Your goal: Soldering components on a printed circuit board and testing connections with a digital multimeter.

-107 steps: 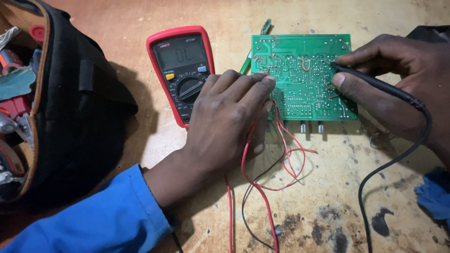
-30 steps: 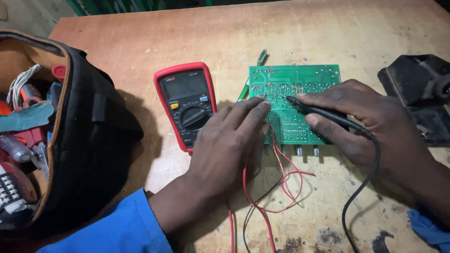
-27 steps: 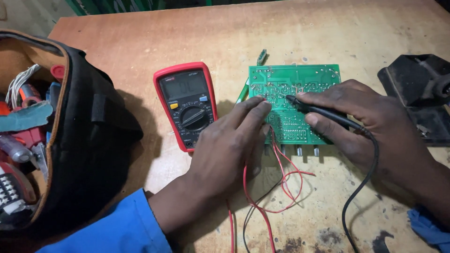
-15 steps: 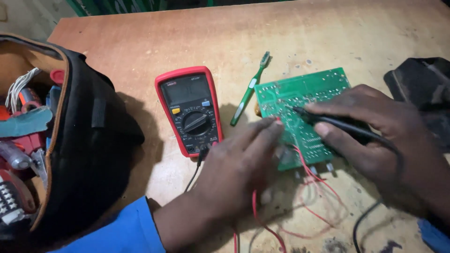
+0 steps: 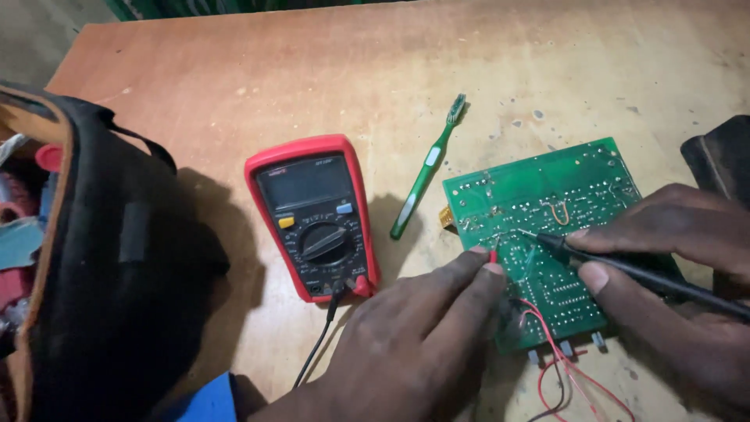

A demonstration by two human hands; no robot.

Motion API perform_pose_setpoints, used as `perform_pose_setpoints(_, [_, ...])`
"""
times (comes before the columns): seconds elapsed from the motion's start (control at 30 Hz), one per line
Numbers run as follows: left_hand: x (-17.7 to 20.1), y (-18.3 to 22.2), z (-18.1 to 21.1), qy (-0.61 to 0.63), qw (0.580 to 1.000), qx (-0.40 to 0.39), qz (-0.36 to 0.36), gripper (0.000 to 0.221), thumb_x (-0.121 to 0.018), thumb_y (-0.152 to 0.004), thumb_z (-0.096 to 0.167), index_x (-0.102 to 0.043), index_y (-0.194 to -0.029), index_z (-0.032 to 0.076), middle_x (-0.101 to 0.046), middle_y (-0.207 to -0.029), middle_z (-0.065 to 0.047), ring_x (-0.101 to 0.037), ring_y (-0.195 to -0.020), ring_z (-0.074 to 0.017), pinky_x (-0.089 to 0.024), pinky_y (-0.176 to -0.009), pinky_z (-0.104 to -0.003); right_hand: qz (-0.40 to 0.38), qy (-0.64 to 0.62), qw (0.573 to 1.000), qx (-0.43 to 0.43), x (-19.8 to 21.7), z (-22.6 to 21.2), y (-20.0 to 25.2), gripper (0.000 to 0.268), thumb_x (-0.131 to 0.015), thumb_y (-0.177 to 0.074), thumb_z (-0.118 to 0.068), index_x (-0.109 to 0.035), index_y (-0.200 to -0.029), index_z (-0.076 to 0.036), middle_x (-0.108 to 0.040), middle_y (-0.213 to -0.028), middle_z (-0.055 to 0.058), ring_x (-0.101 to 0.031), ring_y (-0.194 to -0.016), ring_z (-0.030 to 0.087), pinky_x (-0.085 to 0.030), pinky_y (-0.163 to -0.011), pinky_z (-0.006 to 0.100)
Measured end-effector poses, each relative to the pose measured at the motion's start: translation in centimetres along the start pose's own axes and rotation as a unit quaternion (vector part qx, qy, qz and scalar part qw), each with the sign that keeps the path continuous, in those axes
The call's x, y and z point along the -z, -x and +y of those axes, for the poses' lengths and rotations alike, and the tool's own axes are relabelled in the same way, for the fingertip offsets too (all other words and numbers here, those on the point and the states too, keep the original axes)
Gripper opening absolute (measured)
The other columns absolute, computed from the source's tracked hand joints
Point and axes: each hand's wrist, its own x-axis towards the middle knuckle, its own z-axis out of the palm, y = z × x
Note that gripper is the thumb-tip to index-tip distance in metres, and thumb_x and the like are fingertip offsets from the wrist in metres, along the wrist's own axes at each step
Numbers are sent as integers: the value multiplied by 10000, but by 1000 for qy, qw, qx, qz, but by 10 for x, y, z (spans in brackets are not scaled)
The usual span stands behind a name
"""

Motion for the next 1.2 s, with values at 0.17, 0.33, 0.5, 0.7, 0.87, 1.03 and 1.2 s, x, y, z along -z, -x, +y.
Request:
perform_pose_setpoints(0.17, [-1,-1,-2,4,1000,-14,27,347,-585,-1001,107,-612,-1330,-2,-677,-1368,-262,-768,-1110,-361,-615,-887,-450,-8,3,1000,25,-1,5,1,247,-734,-777,-148,-792,-1010,-92,-786,-897,49,-722,-834,170,-560,-764,294])
perform_pose_setpoints(0.33, [1,-1,-3,7,1000,-25,15,354,-581,-1016,96,-592,-1352,-15,-664,-1381,-281,-765,-1072,-391,-607,-868,-463,-25,15,999,43,0,6,0,260,-733,-776,-186,-795,-1017,-113,-801,-901,22,-736,-850,160,-570,-765,292])
perform_pose_setpoints(0.5, [3,-1,-2,25,999,-2,-21,390,-567,-996,129,-584,-1363,-4,-630,-1420,-268,-728,-1091,-404,-572,-878,-465,-6,-3,999,37,-3,1,1,198,-711,-807,-151,-788,-977,-87,-788,-887,49,-721,-815,168,-560,-758,298])
perform_pose_setpoints(0.7, [8,-2,-6,62,995,-7,-73,552,-448,-1008,313,-490,-1438,-30,-558,-1495,-292,-661,-1260,-443,-535,-955,-490,-5,-3,998,58,-2,1,-1,201,-723,-805,-161,-787,-981,-87,-781,-870,45,-713,-768,158,-551,-725,283])
perform_pose_setpoints(0.87, [8,-2,-7,34,998,-26,-51,499,-414,-1057,289,-501,-1424,-38,-591,-1454,-279,-687,-1176,-427,-540,-902,-474,-10,-5,999,41,-1,2,-1,224,-729,-795,-157,-794,-997,-85,-772,-853,64,-719,-767,168,-562,-699,287])
perform_pose_setpoints(1.03, [7,-1,-8,28,997,-19,-69,449,-481,-1050,218,-501,-1430,-19,-573,-1477,-262,-667,-1195,-422,-528,-928,-478,-9,-5,1000,0,-1,-5,0,227,-728,-802,-167,-809,-1002,-97,-745,-818,72,-711,-704,165,-548,-637,290])
perform_pose_setpoints(1.2, [9,-2,-7,46,997,-30,-63,481,-443,-1053,238,-495,-1426,-59,-568,-1465,-317,-666,-1233,-454,-536,-948,-497,-45,22,999,8,3,7,0,294,-734,-787,-243,-811,-1051,-139,-770,-843,58,-736,-719,192,-584,-637,337])
